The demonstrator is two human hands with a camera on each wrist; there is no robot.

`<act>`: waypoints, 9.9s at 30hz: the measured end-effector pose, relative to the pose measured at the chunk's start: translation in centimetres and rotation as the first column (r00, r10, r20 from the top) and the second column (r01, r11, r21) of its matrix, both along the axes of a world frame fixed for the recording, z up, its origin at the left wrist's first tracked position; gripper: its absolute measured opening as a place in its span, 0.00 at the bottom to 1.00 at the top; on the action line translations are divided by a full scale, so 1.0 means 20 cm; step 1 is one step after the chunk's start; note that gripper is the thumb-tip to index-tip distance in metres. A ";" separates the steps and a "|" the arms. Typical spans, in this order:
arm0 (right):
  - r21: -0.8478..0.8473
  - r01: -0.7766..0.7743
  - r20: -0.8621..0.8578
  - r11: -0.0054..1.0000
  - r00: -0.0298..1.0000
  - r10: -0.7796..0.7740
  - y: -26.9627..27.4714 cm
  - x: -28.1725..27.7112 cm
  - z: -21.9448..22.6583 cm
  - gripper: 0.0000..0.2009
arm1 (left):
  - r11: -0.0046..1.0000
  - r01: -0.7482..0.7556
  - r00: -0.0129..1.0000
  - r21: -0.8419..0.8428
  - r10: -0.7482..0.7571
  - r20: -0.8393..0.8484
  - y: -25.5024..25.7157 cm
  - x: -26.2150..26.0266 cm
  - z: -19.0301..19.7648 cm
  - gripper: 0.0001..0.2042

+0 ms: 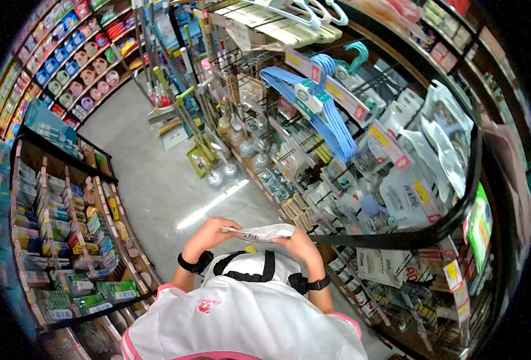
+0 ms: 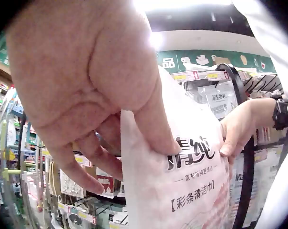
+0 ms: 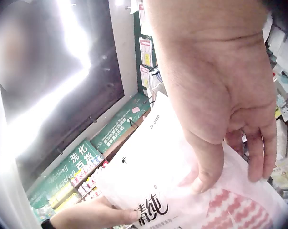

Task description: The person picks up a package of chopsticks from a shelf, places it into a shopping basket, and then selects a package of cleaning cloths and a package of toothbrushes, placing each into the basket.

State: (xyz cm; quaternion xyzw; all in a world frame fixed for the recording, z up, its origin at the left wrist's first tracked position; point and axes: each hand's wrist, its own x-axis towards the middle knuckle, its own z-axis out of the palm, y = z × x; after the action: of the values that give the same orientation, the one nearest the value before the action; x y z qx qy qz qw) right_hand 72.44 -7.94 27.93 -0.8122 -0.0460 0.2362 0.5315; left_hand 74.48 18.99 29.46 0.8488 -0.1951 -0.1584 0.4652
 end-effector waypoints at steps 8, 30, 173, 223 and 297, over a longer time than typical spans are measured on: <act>-0.026 -0.144 -0.020 0.989 0.989 0.144 -0.01 0.30 -0.03 0.13 | 0.981 -0.195 0.981 -0.016 0.194 -0.027 -0.02 0.05 -0.02 0.07; 0.049 -0.497 0.000 0.866 0.867 0.498 0.15 0.89 -0.16 0.16 | 0.830 -0.557 0.829 0.014 0.557 -0.050 -0.05 0.12 -0.03 0.08; 0.359 -0.257 -0.036 -0.897 -0.964 0.262 2.58 -1.28 -0.15 0.13 | -0.997 0.075 -0.995 -0.025 -0.077 0.056 -0.17 -1.45 -0.30 0.15; 0.066 0.349 -0.011 -0.935 -0.937 -0.350 2.68 -2.59 -1.53 0.20 | -0.834 0.496 -0.821 0.241 -0.541 -0.180 -0.05 -2.38 -1.36 0.17; -0.659 0.415 -0.284 -0.627 -0.910 -0.302 3.54 -2.04 -1.88 0.14 | -0.671 0.508 -0.293 0.541 -0.725 -0.624 -0.09 -1.18 -1.70 0.15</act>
State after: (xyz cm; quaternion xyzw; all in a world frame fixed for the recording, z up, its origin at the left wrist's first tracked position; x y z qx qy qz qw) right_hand 31.71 62.81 -9.60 -0.0739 0.9072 -0.1231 0.3955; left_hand 50.95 17.14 -4.53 0.4027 -0.7348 -0.4171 -0.3519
